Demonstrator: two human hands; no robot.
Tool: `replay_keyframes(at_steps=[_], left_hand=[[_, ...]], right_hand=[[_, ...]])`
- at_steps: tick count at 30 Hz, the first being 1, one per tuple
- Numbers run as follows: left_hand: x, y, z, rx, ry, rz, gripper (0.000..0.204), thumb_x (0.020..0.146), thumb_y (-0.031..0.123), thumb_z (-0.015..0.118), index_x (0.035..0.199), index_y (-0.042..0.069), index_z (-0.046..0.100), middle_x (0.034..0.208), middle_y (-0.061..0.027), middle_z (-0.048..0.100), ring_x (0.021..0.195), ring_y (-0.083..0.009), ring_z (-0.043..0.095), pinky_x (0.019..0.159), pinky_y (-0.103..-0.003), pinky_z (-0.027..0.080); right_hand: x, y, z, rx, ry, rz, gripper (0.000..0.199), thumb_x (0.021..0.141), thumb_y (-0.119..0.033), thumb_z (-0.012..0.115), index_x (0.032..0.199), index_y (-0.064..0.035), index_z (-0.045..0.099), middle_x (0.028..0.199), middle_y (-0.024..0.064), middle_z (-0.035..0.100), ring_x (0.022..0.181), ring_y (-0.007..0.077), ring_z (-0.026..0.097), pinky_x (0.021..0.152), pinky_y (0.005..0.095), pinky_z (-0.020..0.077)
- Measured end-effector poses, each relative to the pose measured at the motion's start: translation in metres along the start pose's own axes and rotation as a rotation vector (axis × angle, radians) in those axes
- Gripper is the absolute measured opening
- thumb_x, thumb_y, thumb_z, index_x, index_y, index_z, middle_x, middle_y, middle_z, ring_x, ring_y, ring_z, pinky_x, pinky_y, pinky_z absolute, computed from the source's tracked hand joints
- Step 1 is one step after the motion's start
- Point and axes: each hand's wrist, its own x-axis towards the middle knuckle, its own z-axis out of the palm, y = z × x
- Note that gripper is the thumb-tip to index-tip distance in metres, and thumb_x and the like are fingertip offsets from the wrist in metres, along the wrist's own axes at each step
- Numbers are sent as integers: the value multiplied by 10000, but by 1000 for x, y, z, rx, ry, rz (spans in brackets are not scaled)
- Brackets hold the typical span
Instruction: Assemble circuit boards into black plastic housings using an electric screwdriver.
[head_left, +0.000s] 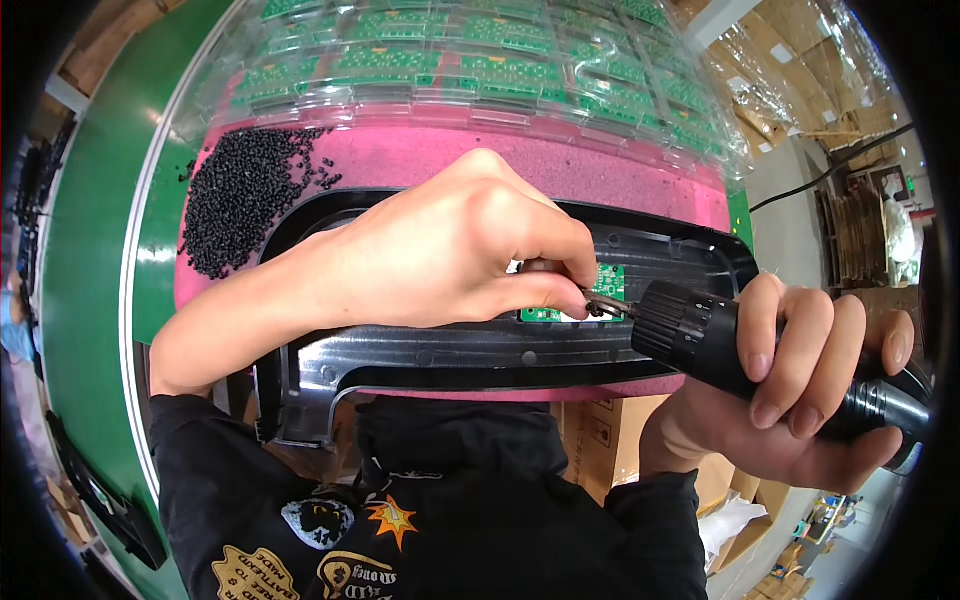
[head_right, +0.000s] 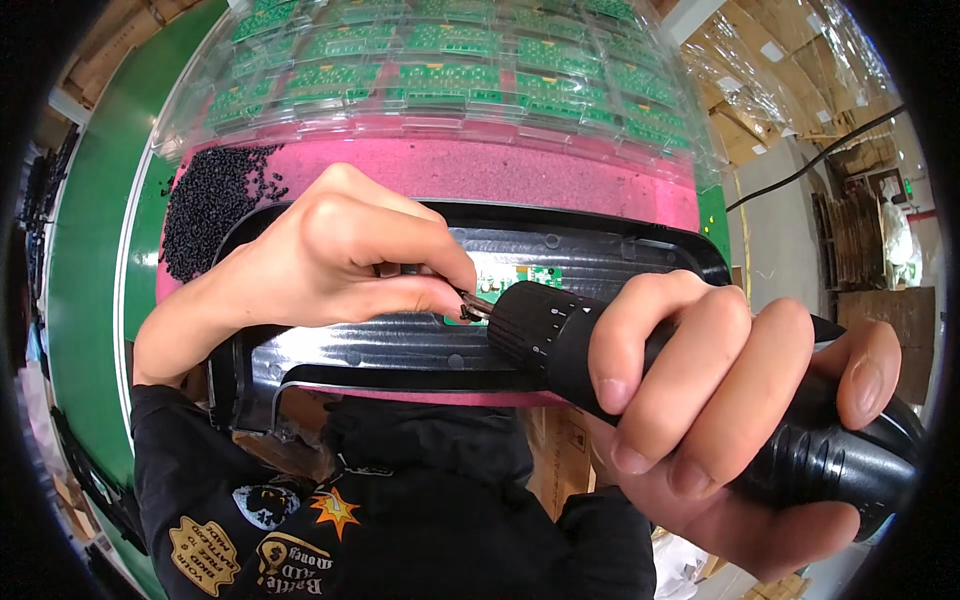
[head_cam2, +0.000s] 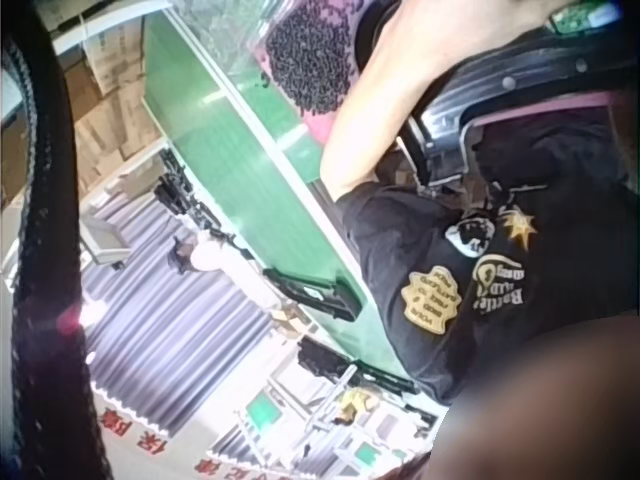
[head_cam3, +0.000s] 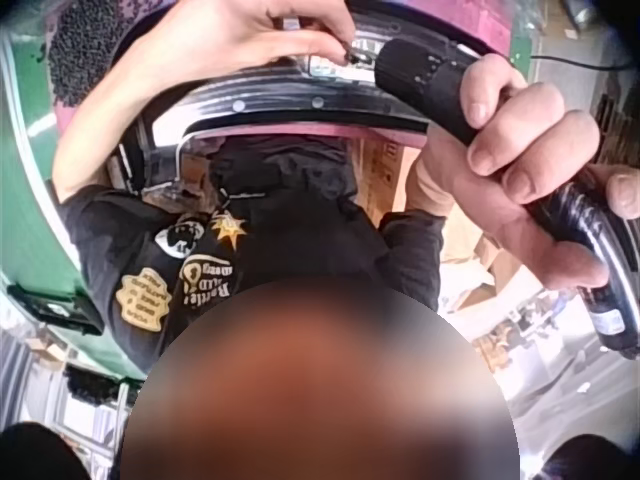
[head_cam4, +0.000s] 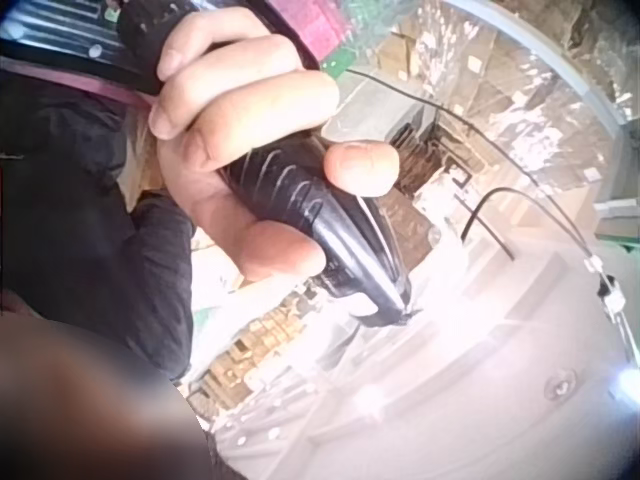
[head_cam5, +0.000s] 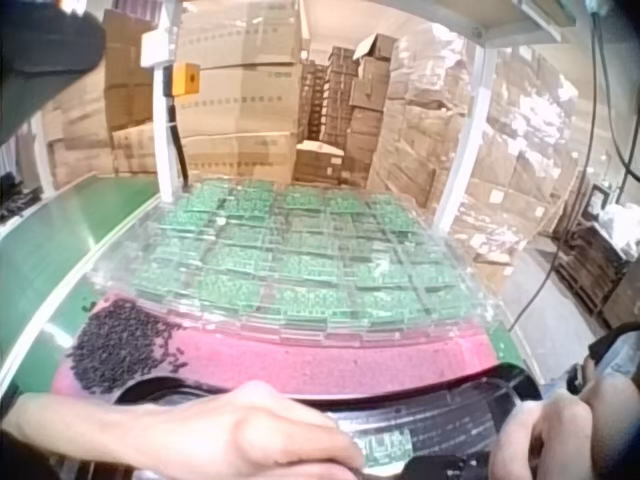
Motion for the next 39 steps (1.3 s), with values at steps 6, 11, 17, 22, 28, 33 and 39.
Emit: replay_keyframes(at_steps=[6,11,17,22,28,33,39], left_hand=[[-1,-2,1,-22,20,-10,141,778,41,765,896,-8,705,761,-93,700,637,-190,673,527,-264,491],[0,-14,0,241,99,57,177,760,-41,723,933,-37,689,787,-135,694,687,-241,693,583,-317,545],[-1,-19,-6,307,222,33,309,700,-133,651,994,-40,664,853,-145,681,778,-282,692,659,-331,556],[1,-19,-5,305,280,19,248,754,-98,664,994,-36,658,883,-160,687,799,-286,693,682,-340,553],[-3,-16,-12,308,216,-129,165,779,-61,677,940,-28,662,829,-150,689,766,-292,691,675,-348,543],[-3,-27,-9,399,292,8,90,831,0,662,915,-28,648,809,-175,659,766,-334,662,658,-370,515],[-4,-30,-3,340,301,-98,71,879,29,608,907,-37,610,799,-193,632,758,-380,628,648,-407,486]], right_hand=[[1,-1,2,-2,14,-27,347,864,-334,635,1065,-101,473,619,-45,482,497,71,463,610,263,392],[5,3,-3,-45,-66,44,367,895,-376,622,1104,-109,482,653,-40,496,513,70,461,619,283,391],[1,48,-21,-121,-61,266,391,948,-492,503,1113,-140,464,607,-12,438,471,119,406,559,319,370],[-4,57,-21,-191,-52,283,370,943,-468,511,1097,-140,439,593,-4,433,464,123,402,554,317,377],[-2,60,-20,-255,-75,308,361,939,-457,512,1088,-138,431,591,-4,434,464,124,402,551,314,373],[-2,64,-21,-228,-127,328,349,933,-430,528,1078,-128,429,594,-8,436,471,119,405,551,310,369],[1,67,-18,-293,-114,406,323,938,-395,532,1079,-123,430,597,-15,427,481,117,400,553,303,369]])
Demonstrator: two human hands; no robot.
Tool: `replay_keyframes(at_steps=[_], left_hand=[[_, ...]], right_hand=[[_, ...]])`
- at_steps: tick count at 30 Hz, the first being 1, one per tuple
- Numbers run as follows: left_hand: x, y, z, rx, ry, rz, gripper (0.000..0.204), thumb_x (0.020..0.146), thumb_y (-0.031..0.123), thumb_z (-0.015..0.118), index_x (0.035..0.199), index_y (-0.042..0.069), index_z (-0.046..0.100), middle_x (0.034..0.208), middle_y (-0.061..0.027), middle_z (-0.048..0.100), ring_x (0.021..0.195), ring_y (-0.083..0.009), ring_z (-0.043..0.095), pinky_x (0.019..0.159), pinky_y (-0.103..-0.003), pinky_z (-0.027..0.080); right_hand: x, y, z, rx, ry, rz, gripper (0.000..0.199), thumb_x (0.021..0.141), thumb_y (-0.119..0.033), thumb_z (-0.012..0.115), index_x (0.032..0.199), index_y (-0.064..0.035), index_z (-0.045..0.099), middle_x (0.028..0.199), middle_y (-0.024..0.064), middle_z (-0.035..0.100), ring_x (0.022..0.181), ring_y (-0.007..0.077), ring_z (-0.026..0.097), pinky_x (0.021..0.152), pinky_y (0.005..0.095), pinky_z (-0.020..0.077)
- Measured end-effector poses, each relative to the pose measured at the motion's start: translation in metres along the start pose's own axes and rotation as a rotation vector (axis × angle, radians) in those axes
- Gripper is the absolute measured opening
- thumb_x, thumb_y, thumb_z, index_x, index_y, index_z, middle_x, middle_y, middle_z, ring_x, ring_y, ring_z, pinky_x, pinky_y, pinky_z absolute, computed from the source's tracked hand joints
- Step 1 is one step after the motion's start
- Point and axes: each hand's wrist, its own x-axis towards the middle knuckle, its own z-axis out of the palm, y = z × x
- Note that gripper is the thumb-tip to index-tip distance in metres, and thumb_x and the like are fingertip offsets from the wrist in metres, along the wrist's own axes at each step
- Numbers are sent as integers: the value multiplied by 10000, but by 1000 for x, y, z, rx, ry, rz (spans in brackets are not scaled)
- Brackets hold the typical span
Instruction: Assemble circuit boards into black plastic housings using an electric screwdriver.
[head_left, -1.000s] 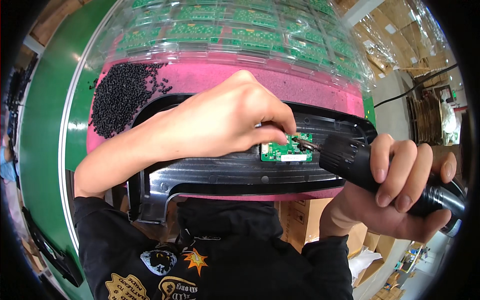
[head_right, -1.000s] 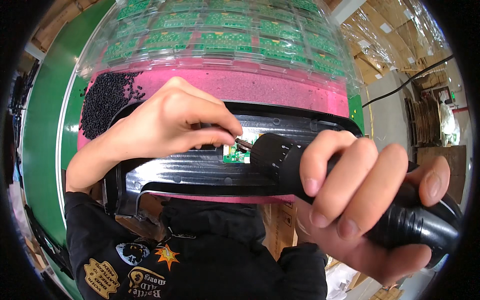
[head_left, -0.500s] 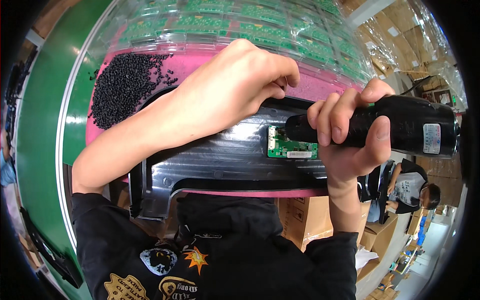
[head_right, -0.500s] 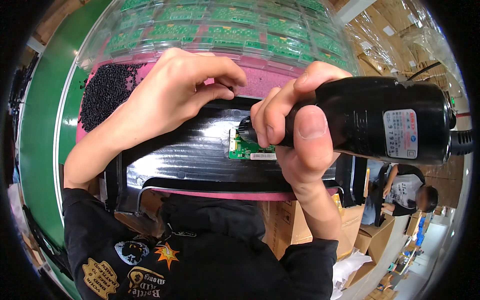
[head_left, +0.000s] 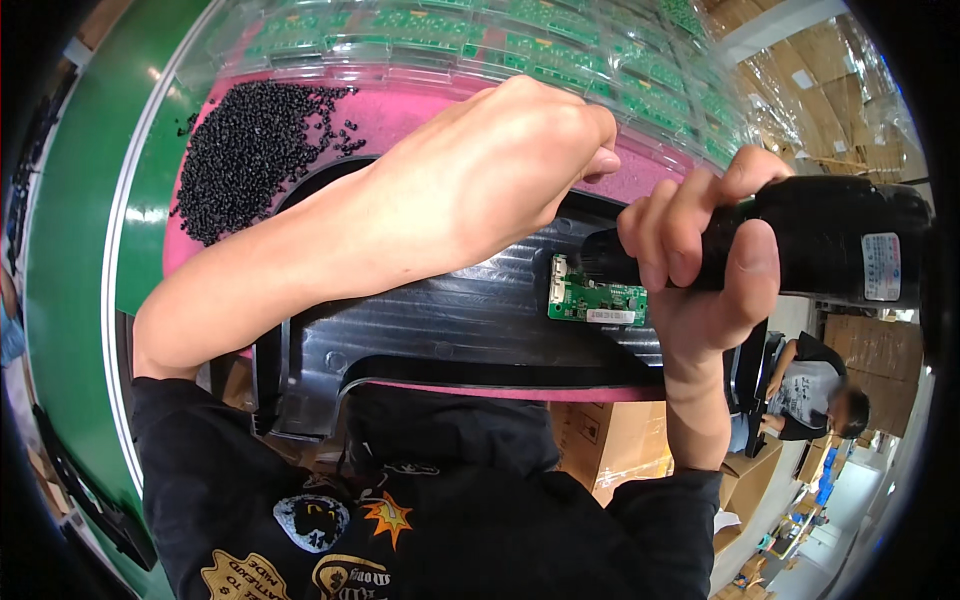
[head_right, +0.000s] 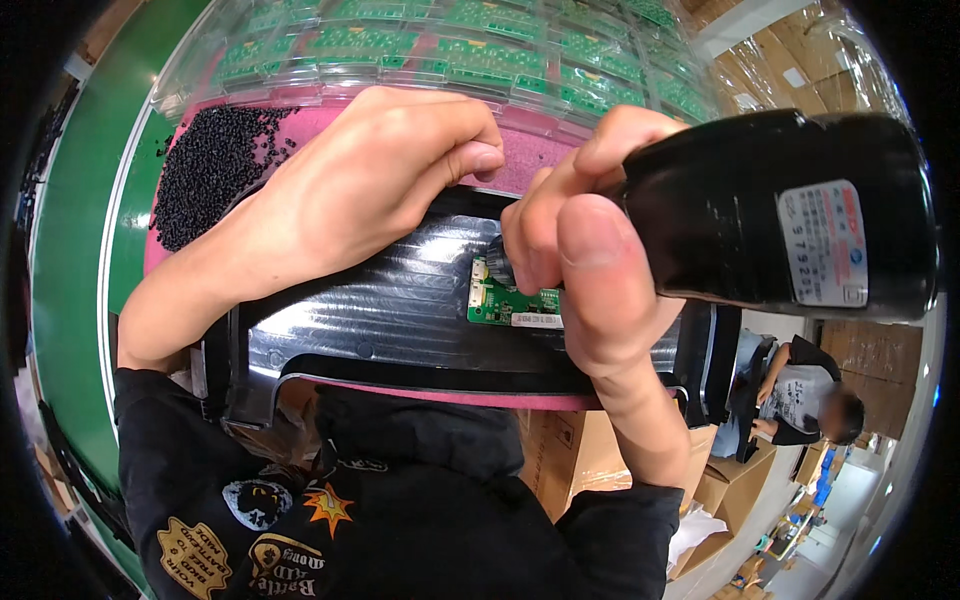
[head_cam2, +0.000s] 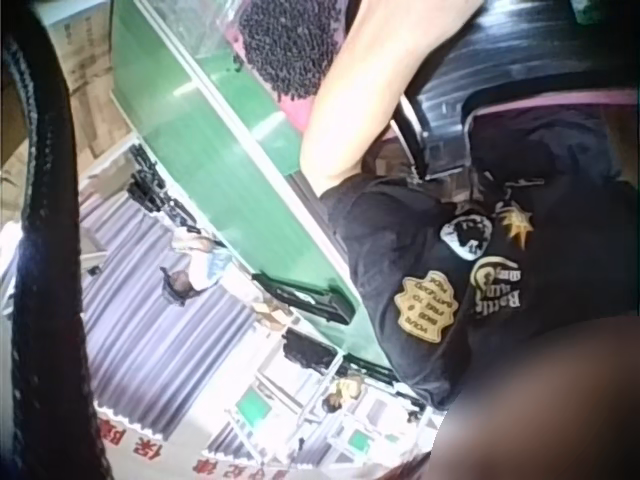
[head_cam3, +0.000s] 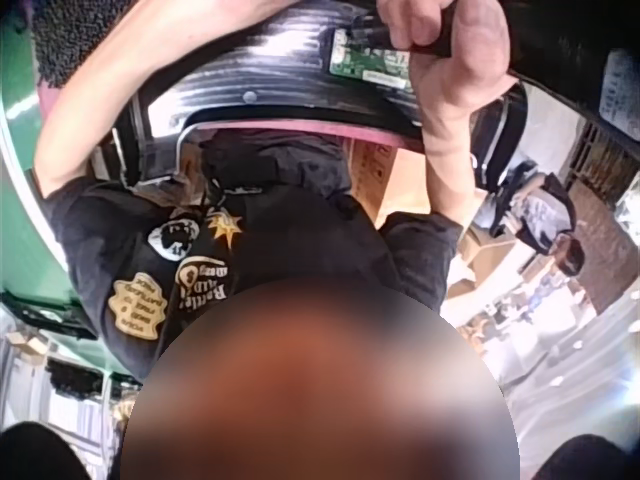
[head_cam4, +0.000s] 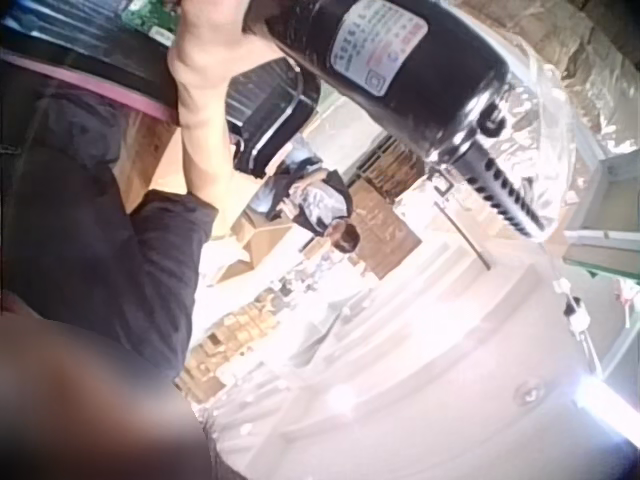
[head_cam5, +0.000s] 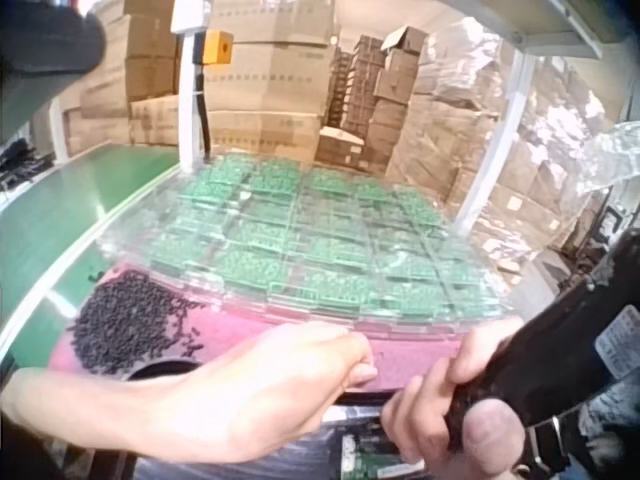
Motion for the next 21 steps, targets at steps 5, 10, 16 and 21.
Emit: replay_keyframes(at_steps=[5,10,16,21], left_hand=[[0,7,-5,-11,-149,-74,106,837,43,658,895,-35,615,791,-180,635,775,-371,626,660,-407,485],[-3,8,-5,-6,-262,20,149,769,53,722,854,-30,634,784,-151,651,800,-339,623,689,-406,484],[0,12,-2,-230,-215,38,152,738,39,761,855,-20,682,800,-115,681,769,-263,632,695,-358,501],[4,22,-5,-247,-295,-12,145,744,46,776,842,-16,690,781,-92,685,751,-222,629,686,-332,496]], right_hand=[[-3,4,3,-15,73,-50,378,944,-448,524,1121,-120,461,604,-9,426,475,122,395,555,310,370],[-11,-18,-1,244,52,-195,377,937,-472,526,1103,-134,498,608,-34,431,470,102,396,558,300,361],[-14,-47,5,296,94,-316,380,901,-444,572,1085,-118,504,648,-44,474,521,81,441,622,278,373],[-17,-53,3,257,133,-388,373,892,-434,575,1076,-120,497,647,-42,482,517,79,444,621,281,380]])
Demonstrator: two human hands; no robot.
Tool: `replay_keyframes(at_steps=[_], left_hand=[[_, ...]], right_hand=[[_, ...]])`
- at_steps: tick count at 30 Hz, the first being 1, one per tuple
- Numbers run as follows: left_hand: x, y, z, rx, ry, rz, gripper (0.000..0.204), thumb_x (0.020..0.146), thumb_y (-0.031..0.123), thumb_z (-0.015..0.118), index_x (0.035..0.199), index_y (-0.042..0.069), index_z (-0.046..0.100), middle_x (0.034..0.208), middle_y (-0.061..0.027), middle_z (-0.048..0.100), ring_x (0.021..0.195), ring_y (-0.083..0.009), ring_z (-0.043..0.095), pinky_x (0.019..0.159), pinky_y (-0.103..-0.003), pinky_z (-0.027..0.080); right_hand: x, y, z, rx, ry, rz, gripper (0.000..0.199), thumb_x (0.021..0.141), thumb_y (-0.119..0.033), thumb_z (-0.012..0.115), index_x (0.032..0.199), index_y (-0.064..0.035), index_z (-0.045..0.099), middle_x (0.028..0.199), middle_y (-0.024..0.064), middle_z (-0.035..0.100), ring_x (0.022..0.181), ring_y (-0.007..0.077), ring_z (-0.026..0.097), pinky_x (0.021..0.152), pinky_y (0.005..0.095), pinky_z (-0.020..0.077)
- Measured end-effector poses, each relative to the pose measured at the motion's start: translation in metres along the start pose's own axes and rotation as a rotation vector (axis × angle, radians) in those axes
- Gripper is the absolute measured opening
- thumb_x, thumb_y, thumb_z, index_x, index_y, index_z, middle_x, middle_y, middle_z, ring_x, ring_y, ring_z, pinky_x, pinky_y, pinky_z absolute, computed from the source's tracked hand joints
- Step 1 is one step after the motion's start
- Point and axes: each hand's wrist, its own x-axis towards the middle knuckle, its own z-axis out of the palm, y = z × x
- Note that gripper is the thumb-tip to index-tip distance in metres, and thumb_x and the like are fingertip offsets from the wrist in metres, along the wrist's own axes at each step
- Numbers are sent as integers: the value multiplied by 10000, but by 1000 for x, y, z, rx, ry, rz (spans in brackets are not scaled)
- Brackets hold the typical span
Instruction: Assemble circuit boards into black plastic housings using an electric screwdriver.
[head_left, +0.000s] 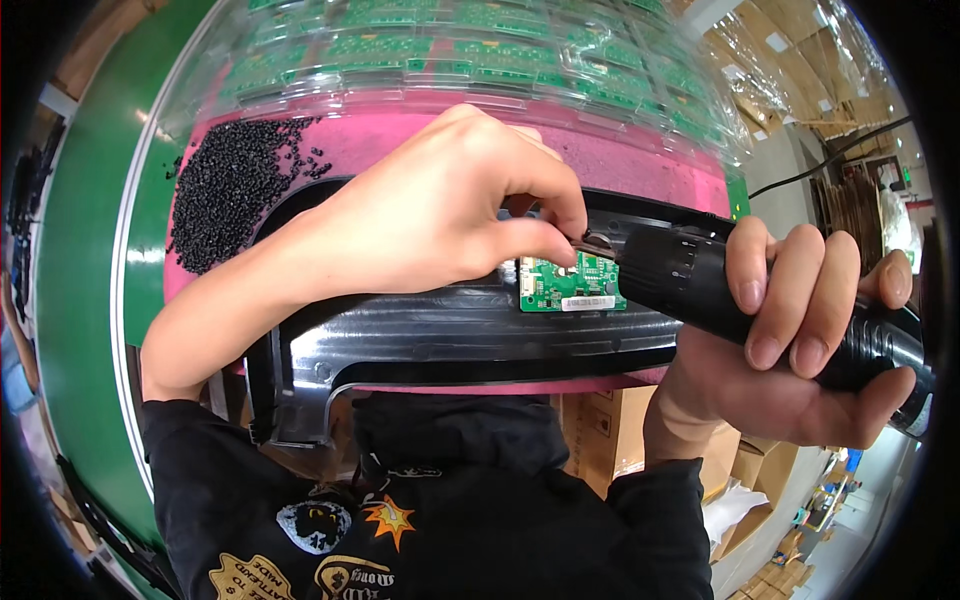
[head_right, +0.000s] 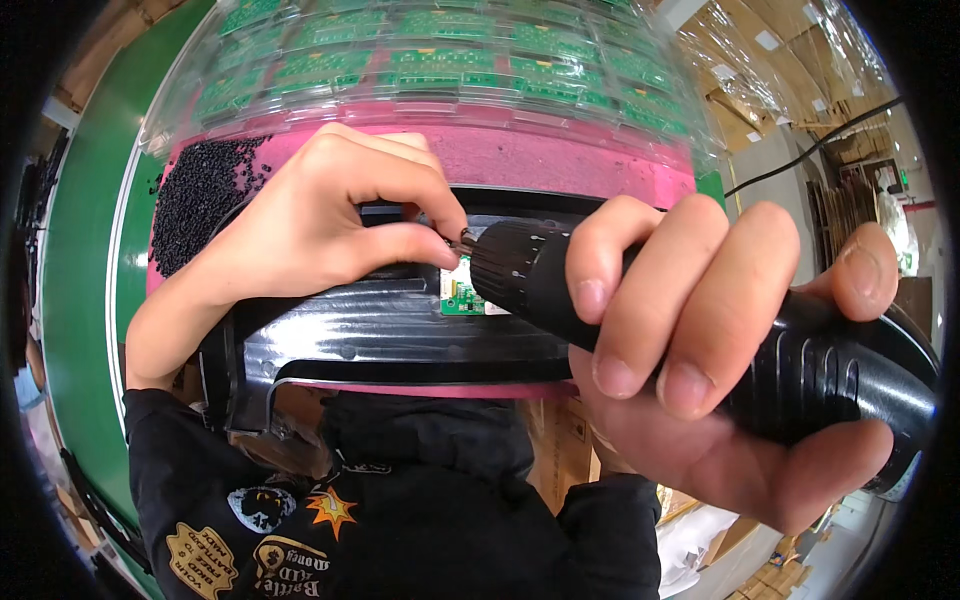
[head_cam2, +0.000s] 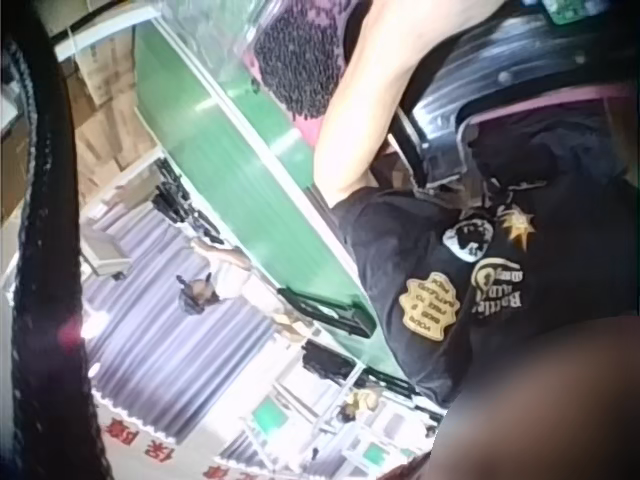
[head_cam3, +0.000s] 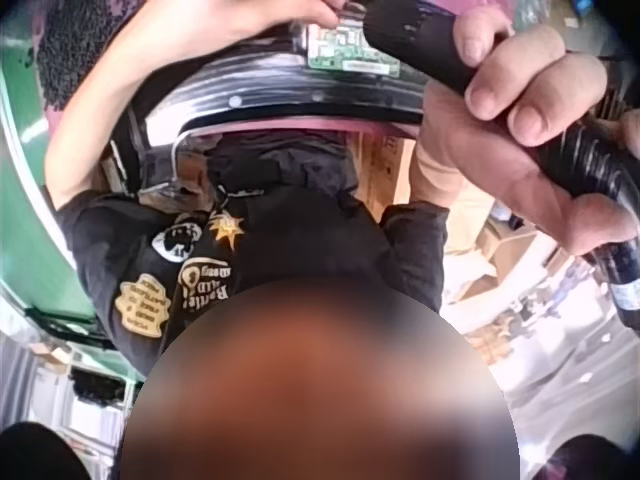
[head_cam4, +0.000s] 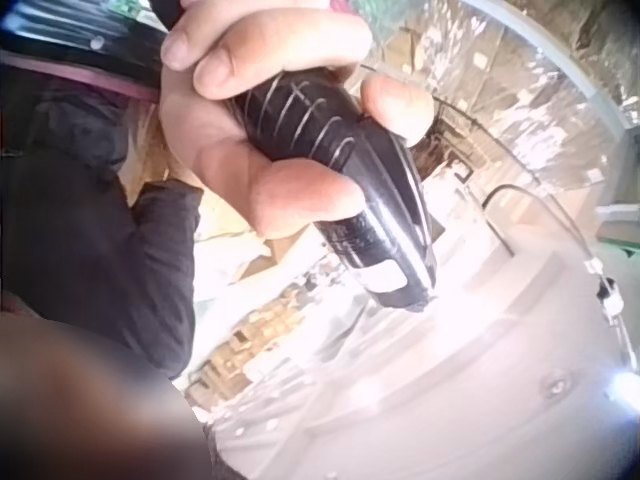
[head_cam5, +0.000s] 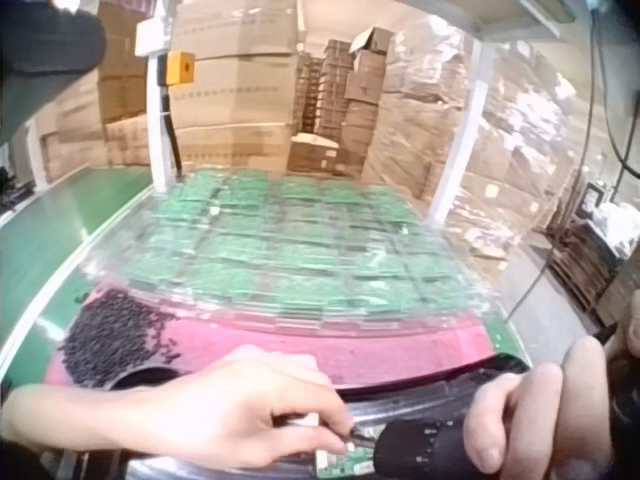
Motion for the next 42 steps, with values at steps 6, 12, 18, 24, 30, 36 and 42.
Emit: replay_keyframes(at_steps=[6,12,18,24,30,36,42], left_hand=[[-4,2,0,-25,26,-70,190,701,75,818,820,-4,693,769,-65,687,733,-197,617,684,-314,483],[-1,8,3,-12,-3,-41,192,686,43,819,831,3,701,771,-67,695,711,-208,629,677,-318,484],[-4,3,5,68,73,-8,149,768,24,753,906,-2,703,787,-84,698,717,-218,657,662,-313,499],[-1,4,4,158,73,-6,127,852,4,645,975,1,678,855,-103,691,726,-232,654,666,-316,502],[-1,6,5,190,58,-74,168,863,-20,585,1015,4,651,901,-109,665,784,-248,639,713,-330,498],[-1,-1,5,258,35,-21,194,849,-28,598,1031,11,652,894,-107,653,827,-251,633,739,-340,496],[0,-3,4,260,18,-36,199,819,-19,658,1017,6,661,843,-101,642,792,-244,636,705,-333,501]], right_hand=[[-5,4,2,-3,-13,8,382,888,-449,583,1082,-132,495,649,-51,486,519,79,464,612,283,391],[-7,-15,-8,-96,-57,126,439,900,-487,573,1134,-131,466,673,-46,502,532,91,481,638,301,409],[-10,-16,-22,-41,-92,81,422,915,-462,551,1134,-113,458,666,-18,494,532,107,466,628,311,401],[-16,-12,-56,-293,13,225,392,930,-459,506,1098,-108,449,592,-4,442,443,123,401,536,311,378],[-21,-6,-58,-343,53,253,380,919,-446,514,1080,-110,435,582,-7,431,438,118,394,536,312,383],[-19,-6,-60,-345,51,300,374,911,-438,530,1063,-114,421,579,-11,424,436,115,382,534,313,375],[-23,0,-58,-350,101,274,363,899,-436,567,1037,-125,440,575,-19,426,431,103,372,504,288,347]])
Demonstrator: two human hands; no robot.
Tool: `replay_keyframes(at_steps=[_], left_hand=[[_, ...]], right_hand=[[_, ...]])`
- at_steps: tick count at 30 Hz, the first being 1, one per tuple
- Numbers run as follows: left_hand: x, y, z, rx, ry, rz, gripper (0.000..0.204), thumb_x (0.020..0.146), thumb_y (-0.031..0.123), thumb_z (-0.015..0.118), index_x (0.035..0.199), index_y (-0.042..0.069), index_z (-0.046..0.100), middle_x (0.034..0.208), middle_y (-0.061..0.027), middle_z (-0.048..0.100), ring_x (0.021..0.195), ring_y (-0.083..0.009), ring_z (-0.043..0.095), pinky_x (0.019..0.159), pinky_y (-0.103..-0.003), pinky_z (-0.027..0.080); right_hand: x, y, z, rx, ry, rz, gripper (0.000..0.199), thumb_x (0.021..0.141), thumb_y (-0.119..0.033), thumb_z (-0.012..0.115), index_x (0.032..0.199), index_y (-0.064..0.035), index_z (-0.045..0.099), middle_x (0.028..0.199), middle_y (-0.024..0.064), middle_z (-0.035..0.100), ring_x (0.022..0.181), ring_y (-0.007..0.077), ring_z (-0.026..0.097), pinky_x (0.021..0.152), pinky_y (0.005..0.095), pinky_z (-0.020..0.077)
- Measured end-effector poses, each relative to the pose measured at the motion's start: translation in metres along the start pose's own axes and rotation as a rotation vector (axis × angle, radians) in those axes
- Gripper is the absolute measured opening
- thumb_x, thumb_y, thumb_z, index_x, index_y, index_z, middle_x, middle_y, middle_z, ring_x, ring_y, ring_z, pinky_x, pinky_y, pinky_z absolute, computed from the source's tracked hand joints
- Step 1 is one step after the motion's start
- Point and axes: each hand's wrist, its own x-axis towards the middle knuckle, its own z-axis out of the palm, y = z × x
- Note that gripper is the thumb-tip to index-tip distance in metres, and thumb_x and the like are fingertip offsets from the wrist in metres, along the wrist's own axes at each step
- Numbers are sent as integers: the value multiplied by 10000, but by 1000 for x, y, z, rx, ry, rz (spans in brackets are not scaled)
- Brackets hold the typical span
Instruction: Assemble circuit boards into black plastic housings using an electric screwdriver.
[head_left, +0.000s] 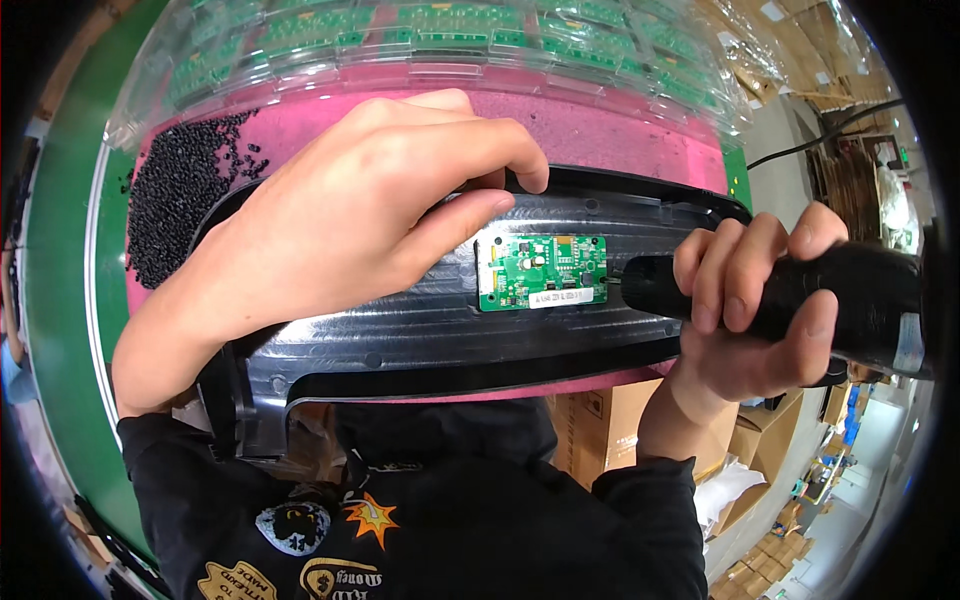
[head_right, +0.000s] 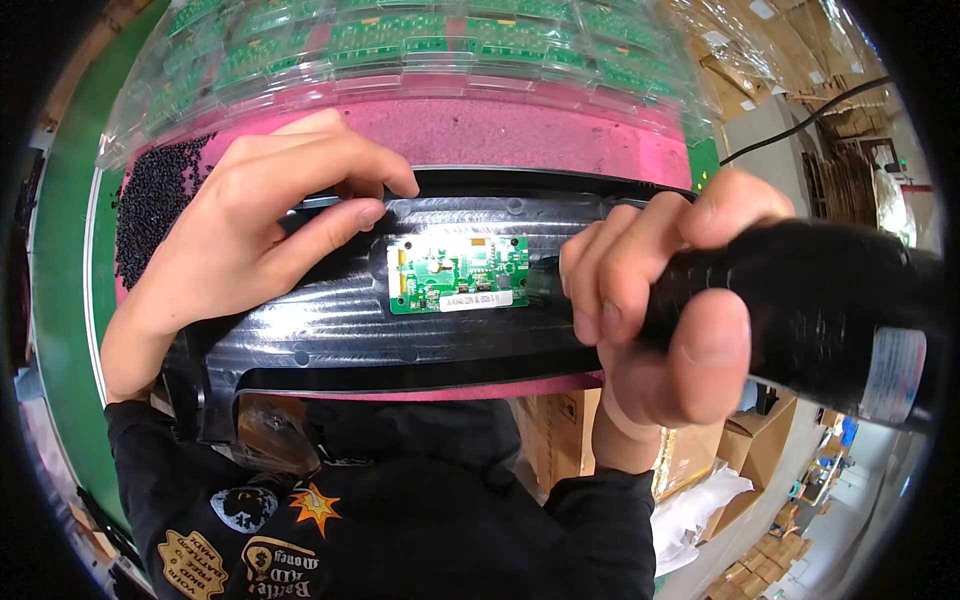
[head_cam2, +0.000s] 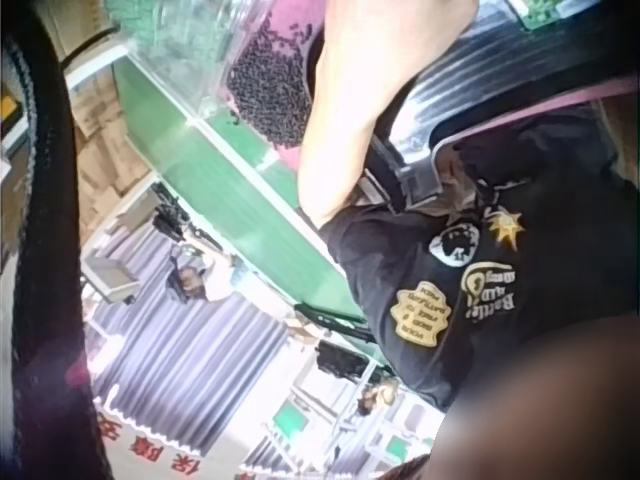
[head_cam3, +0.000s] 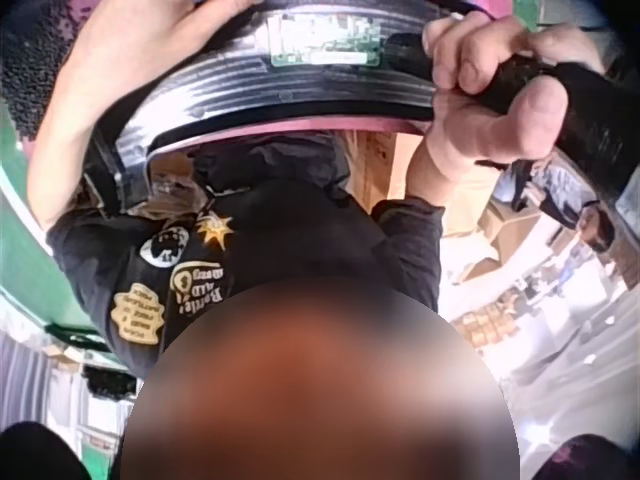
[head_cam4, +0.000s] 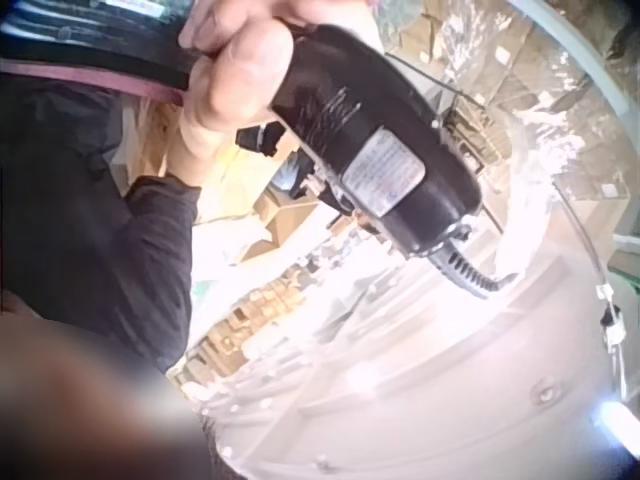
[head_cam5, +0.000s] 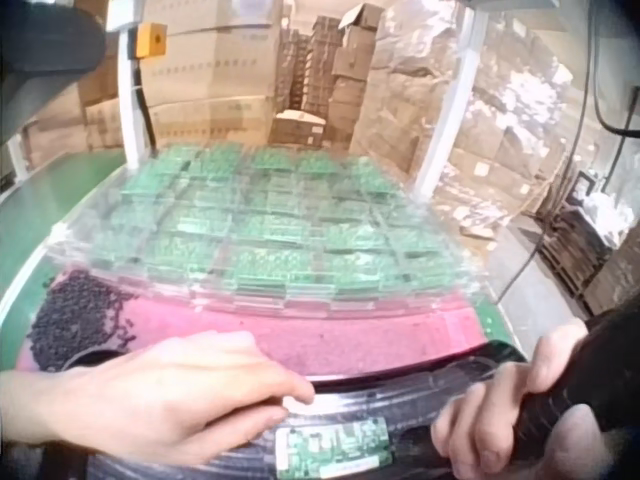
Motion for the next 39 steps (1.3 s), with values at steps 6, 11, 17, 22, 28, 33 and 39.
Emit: replay_keyframes(at_steps=[6,11,17,22,28,33,39], left_hand=[[0,-2,1,17,38,10,228,784,-21,695,1009,1,663,822,-97,642,784,-241,640,703,-333,505],[-1,0,2,-17,34,13,245,770,-24,707,1010,-3,661,831,-98,647,799,-244,642,717,-343,507],[-1,0,1,-86,-12,77,313,716,-33,742,1018,2,664,845,-88,658,794,-238,633,722,-355,506],[2,6,-1,-248,-4,160,329,717,-7,763,1032,-2,670,871,-83,678,790,-213,644,707,-324,517],[2,8,-5,-350,54,134,314,736,37,780,1028,-9,674,918,-91,696,782,-187,665,689,-296,531],[-1,6,-4,-443,-3,57,365,723,63,791,1056,-8,660,935,-103,689,808,-199,672,724,-320,540],[-6,-7,1,-42,-57,172,377,701,14,751,1056,14,624,978,-120,644,956,-308,604,811,-408,503]], right_hand=[[0,3,2,-42,-15,10,362,897,-437,568,1041,-130,438,566,-36,410,421,91,351,495,275,331],[2,-1,4,-8,-13,66,446,859,-402,658,1086,-83,445,572,8,447,442,119,402,474,279,370],[6,-9,12,218,-155,-80,397,913,-449,561,1092,-106,473,619,-31,446,490,109,413,567,298,368],[7,-26,29,509,-90,-187,346,863,-353,622,1065,-112,477,671,-44,512,549,83,487,658,292,400],[6,-27,41,536,-30,-238,322,845,-346,636,1009,-124,468,673,-47,510,544,79,479,658,292,400],[9,-25,48,464,-164,-162,353,886,-384,612,1056,-110,468,672,-29,510,546,97,481,660,295,400],[-1,3,53,256,-182,28,401,931,-474,547,1105,-129,444,616,-13,469,452,110,415,519,300,382]])
